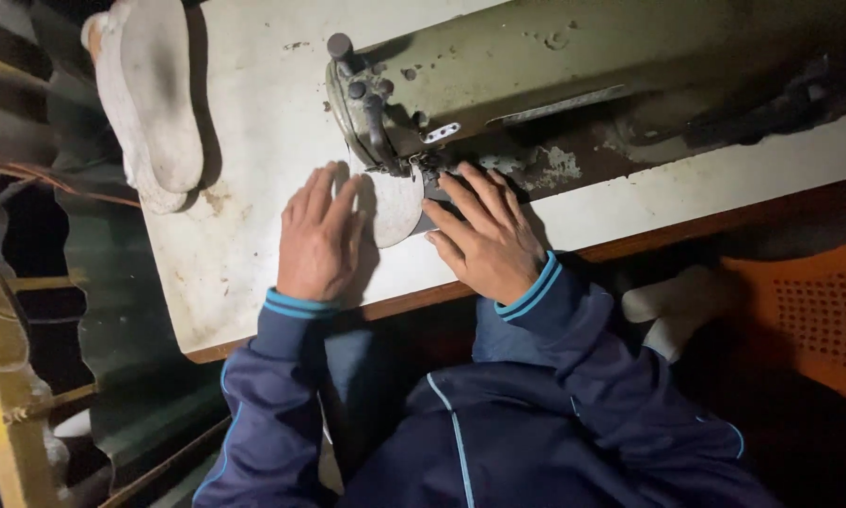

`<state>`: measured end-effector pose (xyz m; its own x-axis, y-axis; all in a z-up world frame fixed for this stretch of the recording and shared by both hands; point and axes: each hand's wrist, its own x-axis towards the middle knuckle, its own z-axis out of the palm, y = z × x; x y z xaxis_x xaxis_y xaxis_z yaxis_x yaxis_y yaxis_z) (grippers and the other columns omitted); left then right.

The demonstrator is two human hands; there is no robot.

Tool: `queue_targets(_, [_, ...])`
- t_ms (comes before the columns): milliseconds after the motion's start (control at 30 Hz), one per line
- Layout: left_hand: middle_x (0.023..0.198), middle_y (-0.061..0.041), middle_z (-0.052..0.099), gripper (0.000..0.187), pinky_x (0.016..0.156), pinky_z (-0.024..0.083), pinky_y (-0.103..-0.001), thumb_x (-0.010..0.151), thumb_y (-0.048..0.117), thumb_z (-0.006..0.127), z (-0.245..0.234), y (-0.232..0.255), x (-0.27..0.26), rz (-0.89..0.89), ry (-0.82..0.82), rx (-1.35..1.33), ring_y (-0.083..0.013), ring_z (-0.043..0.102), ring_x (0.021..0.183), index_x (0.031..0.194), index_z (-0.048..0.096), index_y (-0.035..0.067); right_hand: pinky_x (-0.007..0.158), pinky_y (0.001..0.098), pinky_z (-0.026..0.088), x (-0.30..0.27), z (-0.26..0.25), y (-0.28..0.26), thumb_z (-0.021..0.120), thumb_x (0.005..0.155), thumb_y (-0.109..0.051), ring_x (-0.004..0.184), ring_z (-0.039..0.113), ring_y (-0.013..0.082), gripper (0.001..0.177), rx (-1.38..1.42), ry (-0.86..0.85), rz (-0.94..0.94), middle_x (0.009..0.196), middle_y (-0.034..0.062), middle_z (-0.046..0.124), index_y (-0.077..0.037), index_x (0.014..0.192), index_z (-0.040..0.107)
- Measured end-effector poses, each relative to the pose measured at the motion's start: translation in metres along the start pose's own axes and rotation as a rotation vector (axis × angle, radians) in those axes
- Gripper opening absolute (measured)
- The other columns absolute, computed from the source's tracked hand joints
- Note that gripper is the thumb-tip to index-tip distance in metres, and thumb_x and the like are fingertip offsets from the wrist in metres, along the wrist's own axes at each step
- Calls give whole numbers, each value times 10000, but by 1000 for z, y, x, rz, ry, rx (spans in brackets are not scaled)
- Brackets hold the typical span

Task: Stitching the edges of shoe insoles using an industrial sewing machine.

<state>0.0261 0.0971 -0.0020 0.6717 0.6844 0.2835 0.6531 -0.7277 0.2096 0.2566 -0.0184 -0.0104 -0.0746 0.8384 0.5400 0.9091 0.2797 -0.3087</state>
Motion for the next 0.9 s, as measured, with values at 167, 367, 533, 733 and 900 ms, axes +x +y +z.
queue_targets(167, [1581, -213, 410, 476, 1113, 366, -603, 1037, 206, 595, 13, -28, 33, 44, -54, -26, -441, 377, 1459, 1507, 524, 168, 1156, 634, 315, 3, -3, 0, 570, 1064, -316, 1421, 450, 435, 339, 21, -25, 7, 1424, 219, 586, -116, 1306, 698])
queue_targets(367, [1635, -166, 355, 456, 1185, 254, -594, 1099, 386, 479, 26, -46, 56, 91, -64, -20, -382, 264, 1527, 1497, 545, 175, 1180, 635, 261, 4, -3, 1, 537, 1066, -329, 1445, 406, 442, 381, 29, -73, 28, 1473, 220, 542, -117, 1352, 671])
queue_targets(533, [1626, -159, 370, 491, 1197, 238, -578, 1115, 450, 434, 27, -49, 60, 64, -46, -46, -379, 270, 1519, 1509, 539, 175, 1193, 637, 228, 5, -2, 2, 524, 1067, -340, 1451, 394, 447, 404, 29, -93, 34, 1481, 231, 531, -111, 1373, 653])
queue_targets(733, [1613, -129, 397, 492, 1201, 244, -551, 1105, 474, 459, 32, -52, 59, 30, -22, -25, -355, 281, 1514, 1501, 551, 197, 1188, 636, 242, 4, -1, 1, 529, 1060, -335, 1453, 388, 458, 416, 3, -99, 29, 1496, 242, 511, -109, 1391, 637])
queue_targets(900, [1603, -135, 408, 478, 1189, 263, -548, 1097, 469, 490, 30, -52, 61, 22, 6, 7, -354, 291, 1507, 1468, 581, 182, 1191, 630, 244, 4, -1, 1, 538, 1061, -351, 1446, 400, 449, 400, 19, -80, 29, 1486, 235, 523, -114, 1358, 665])
